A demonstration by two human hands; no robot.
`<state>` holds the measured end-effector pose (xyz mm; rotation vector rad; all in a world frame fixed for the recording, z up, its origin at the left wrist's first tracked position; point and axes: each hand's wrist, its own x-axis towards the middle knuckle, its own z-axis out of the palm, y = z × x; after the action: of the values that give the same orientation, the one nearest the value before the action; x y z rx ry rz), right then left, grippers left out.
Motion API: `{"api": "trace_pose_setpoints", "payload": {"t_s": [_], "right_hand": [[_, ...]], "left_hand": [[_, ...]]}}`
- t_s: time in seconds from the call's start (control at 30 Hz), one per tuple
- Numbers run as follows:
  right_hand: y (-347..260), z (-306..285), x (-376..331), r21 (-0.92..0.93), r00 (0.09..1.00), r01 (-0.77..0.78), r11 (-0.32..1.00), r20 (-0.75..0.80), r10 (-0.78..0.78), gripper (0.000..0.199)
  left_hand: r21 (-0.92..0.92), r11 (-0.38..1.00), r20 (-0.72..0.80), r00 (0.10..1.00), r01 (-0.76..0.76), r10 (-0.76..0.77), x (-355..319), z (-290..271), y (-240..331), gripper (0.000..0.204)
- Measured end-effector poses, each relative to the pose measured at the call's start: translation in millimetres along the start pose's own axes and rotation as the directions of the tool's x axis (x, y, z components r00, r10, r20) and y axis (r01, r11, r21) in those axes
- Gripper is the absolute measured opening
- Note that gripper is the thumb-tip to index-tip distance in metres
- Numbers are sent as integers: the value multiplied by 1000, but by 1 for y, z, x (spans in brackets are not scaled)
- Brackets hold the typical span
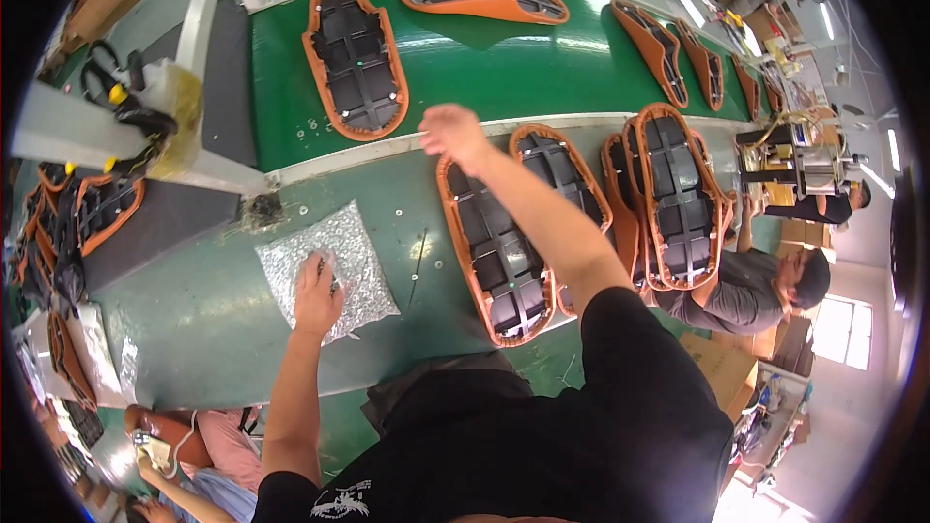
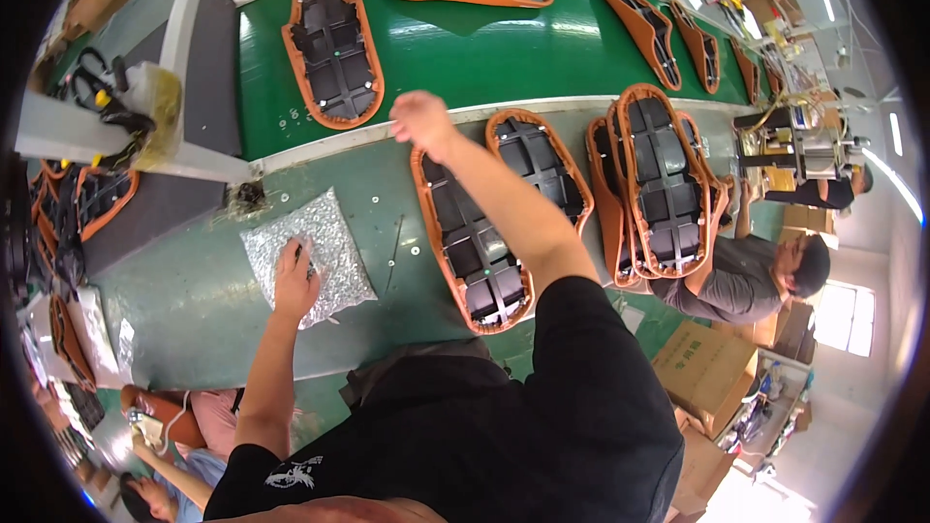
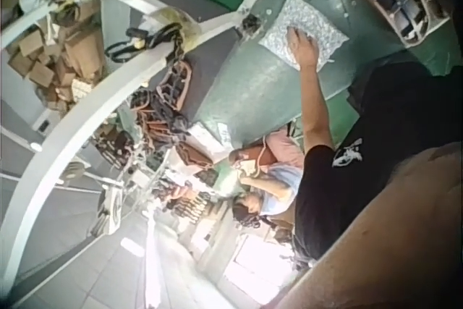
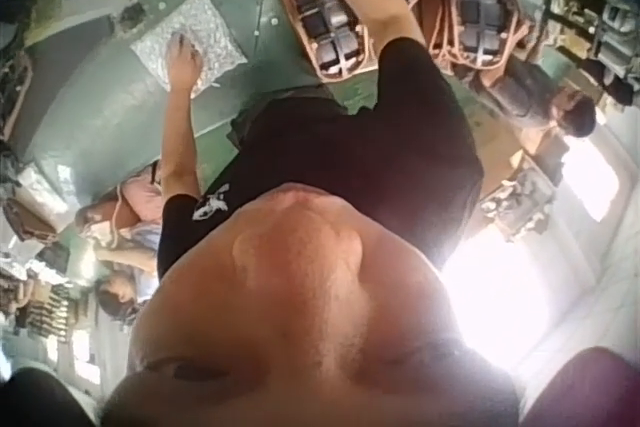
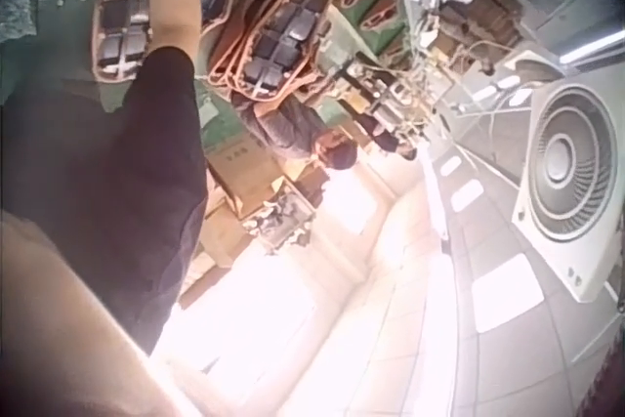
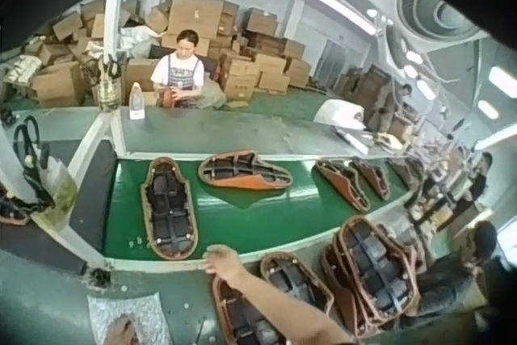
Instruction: Assembling the bases of vehicle seats by inserting small metal pins and components into pre-drilled holes.
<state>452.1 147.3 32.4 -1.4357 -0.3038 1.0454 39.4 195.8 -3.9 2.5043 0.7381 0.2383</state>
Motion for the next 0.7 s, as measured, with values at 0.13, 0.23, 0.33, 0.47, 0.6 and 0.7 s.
{"api": "trace_pose_setpoints", "payload": {"t_s": [0.13,0.23,0.33,0.47,0.6,0.7], "right_hand": [[-45,-74,96,-346,925,2,938,-356,-133,50],[-85,-110,165,-392,886,-96,915,-453,-101,51],[-102,-113,217,-292,847,-191,937,-531,7,56],[-116,-108,268,-42,758,-210,977,-638,136,56],[-110,-119,320,34,752,-103,994,-651,100,57],[-99,-114,334,88,731,-129,988,-664,154,52]], "left_hand": [[52,995,59,995,-82,79,10,-2,-6,68],[-40,993,121,986,-114,118,17,0,-13,64],[-103,986,160,977,-128,143,13,0,-26,55],[-98,979,155,969,-178,192,21,0,-23,46],[-95,975,212,953,-200,216,25,6,-29,44],[-99,969,248,938,-225,243,24,5,-32,42]]}}
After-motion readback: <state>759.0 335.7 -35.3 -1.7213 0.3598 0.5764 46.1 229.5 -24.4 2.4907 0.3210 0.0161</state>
